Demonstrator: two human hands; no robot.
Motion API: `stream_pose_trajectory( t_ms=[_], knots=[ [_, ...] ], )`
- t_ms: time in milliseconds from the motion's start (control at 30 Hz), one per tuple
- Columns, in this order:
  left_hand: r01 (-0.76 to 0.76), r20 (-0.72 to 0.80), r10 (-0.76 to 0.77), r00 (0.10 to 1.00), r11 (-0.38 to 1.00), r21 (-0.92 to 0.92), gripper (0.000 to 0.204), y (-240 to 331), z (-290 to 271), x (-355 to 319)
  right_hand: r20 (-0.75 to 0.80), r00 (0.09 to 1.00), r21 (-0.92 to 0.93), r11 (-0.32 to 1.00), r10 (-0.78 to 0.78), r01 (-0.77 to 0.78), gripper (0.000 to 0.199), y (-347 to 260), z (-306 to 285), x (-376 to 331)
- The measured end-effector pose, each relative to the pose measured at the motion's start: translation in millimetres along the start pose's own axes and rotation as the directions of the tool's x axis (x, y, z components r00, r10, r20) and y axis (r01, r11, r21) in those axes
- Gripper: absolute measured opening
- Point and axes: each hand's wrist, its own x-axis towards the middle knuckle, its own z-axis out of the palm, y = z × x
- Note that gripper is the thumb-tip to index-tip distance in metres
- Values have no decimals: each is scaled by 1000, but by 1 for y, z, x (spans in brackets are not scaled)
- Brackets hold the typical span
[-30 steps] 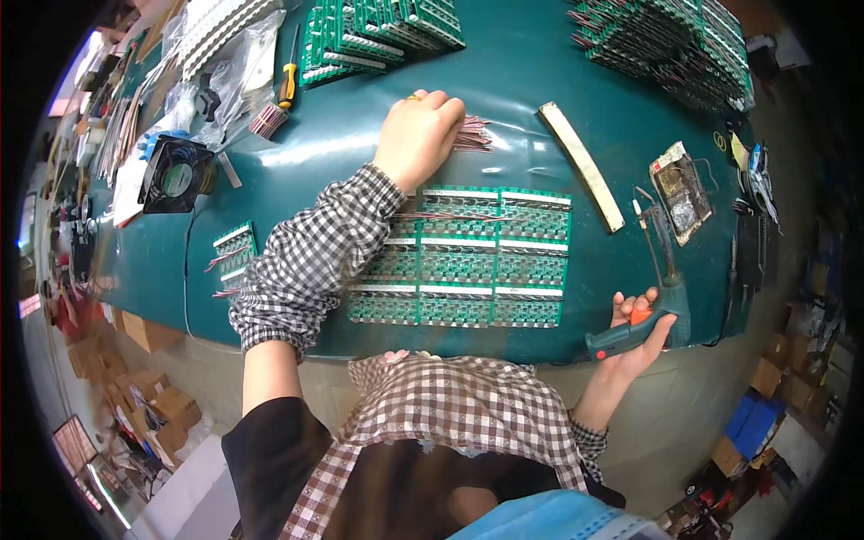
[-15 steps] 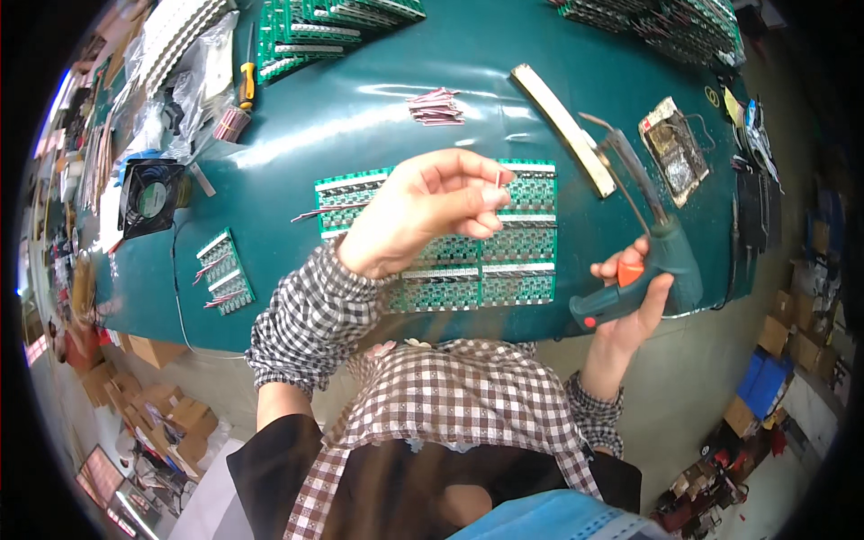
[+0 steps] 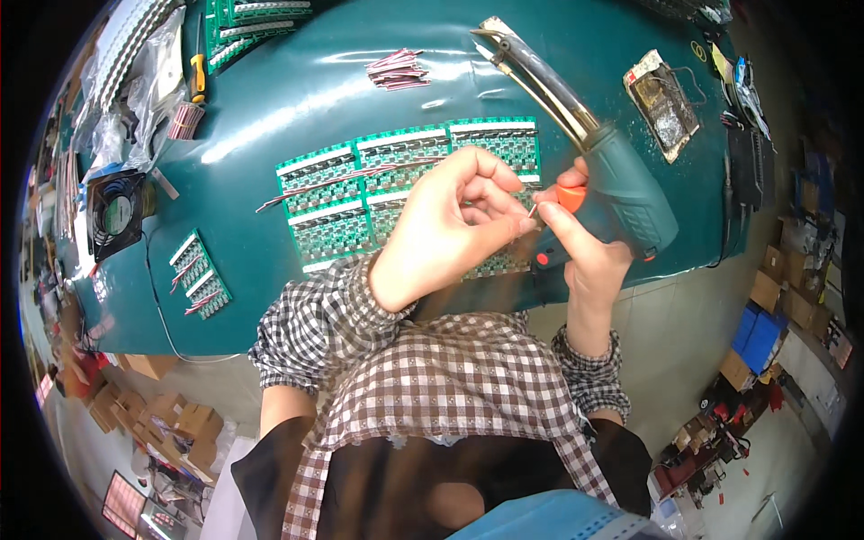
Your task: The person uses a soldering iron to attach small wires to green circuit boards. They hold the boards on a green workbench, apply the soldering iron to specific points, and occasionally lift the boards to inspect the connections. The process involves repetitive handling of multiple boards and wires.
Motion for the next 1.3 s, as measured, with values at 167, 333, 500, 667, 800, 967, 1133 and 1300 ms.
stream_pose_trajectory(
  t_ms=[167,333,500,667,800,967,1133,1300],
  knots=[
    [-17,-10,17,1000,999,35,29,-4,4,0,-42,999,-67,998,18,-20,47,4,-2,-1],
    [-27,1,27,1000,999,39,28,-10,7,3,-47,999,-61,998,18,-21,46,3,-2,-1],
    [98,1,-99,995,986,-137,16,-17,10,4,-126,992,-28,1000,0,-3,43,9,-1,0],
    [106,21,-104,994,975,-193,11,-22,11,4,-191,979,-11,998,66,-69,46,5,4,-3],
    [48,-19,-55,998,966,-254,11,-20,16,3,-218,973,4,997,80,-81,44,5,-1,-5],
    [57,-22,-65,998,962,-267,10,-24,19,4,-167,984,-16,997,67,-70,42,9,-1,-7],
    [57,-45,-71,996,965,-255,9,-29,21,0,-183,981,-50,996,58,-68,39,8,0,-10],
    [72,-120,-101,988,971,-228,6,-29,24,-2,-230,970,-116,987,79,-108,43,2,8,-14]
  ],
)
